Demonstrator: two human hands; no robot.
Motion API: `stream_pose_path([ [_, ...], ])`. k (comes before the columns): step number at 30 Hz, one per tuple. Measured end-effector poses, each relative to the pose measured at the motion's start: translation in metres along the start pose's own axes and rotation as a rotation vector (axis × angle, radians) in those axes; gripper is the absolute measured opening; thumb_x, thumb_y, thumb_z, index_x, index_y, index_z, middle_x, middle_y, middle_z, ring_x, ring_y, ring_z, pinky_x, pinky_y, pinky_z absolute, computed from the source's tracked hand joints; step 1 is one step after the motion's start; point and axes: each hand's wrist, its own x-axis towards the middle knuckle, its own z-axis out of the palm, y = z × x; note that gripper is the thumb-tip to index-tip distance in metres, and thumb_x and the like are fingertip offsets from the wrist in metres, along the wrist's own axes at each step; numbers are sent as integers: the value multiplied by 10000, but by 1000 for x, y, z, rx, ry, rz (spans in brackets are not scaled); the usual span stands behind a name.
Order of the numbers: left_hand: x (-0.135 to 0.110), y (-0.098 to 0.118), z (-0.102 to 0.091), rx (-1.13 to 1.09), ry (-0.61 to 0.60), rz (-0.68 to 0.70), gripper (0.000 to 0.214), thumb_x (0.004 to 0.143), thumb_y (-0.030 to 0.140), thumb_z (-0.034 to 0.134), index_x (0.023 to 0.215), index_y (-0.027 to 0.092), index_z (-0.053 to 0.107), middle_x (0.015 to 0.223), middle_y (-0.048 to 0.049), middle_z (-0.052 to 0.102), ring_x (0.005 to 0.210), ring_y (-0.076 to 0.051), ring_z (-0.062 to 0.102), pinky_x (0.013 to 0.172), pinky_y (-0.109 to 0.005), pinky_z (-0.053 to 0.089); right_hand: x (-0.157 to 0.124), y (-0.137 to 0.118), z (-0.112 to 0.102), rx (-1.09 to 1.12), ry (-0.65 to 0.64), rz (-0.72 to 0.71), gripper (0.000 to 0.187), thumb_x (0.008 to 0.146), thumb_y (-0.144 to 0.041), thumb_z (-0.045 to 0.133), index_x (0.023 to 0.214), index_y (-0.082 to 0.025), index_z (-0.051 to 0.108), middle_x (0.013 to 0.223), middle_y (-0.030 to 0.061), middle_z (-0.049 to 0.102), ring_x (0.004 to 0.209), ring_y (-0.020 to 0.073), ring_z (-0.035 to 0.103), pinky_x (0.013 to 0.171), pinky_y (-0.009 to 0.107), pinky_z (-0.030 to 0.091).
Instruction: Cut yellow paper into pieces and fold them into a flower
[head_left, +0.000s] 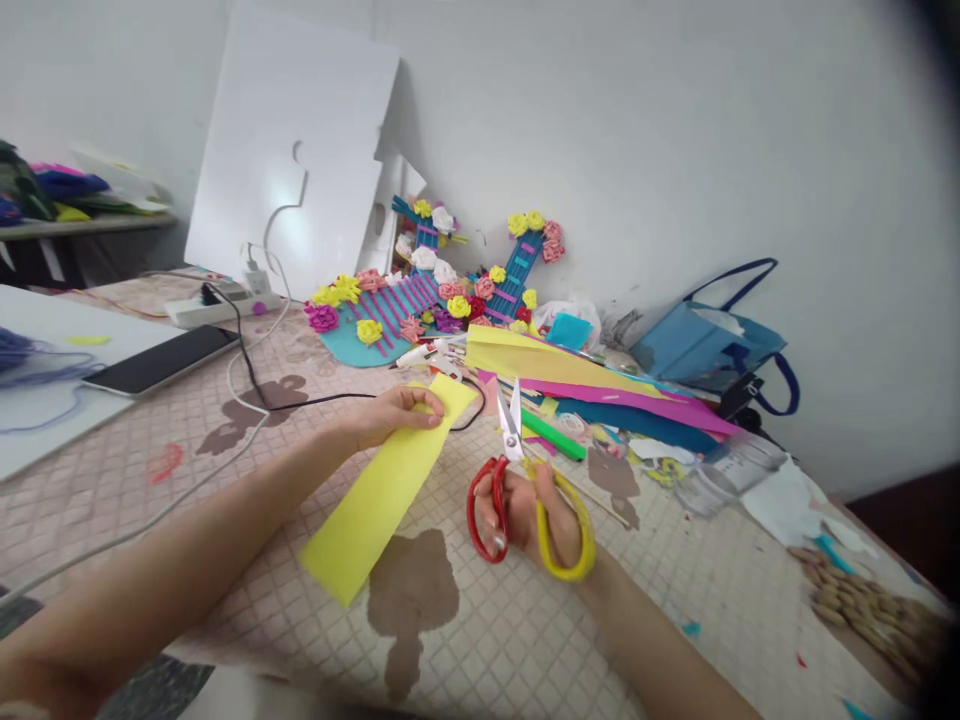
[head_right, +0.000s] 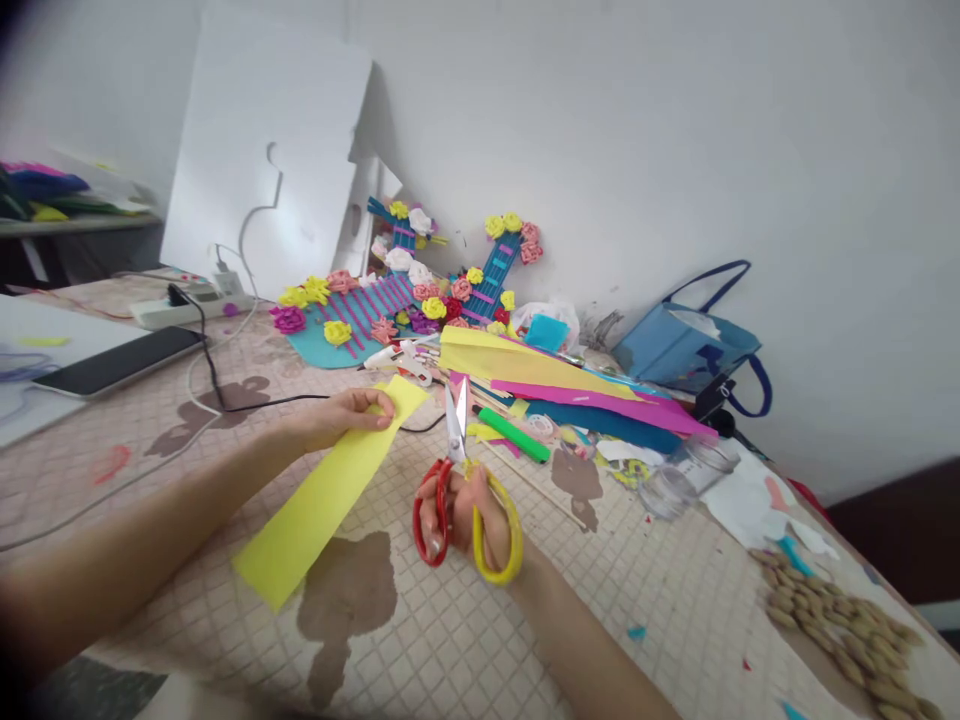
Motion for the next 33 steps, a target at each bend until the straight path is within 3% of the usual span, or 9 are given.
stream_pose_path([
  [8,1,0,-8,-5,-15,19,330,609,279,794,818,156,571,654,14,644,501,-115,612,462,-195,472,-10,9,0,204,-193,167,705,759,-783,257,895,-159,556,699,29,498,510,123,444,526,298,417],
  [33,-2,5,-7,176,-220,40,221,637,229,777,778,112,652,658,7,609,550,-61,535,506,-147,408,-13,10,-3,318,-292,204,778,805,-747,161,897,-79,551,684,72,558,494,142,522,477,292,437],
])
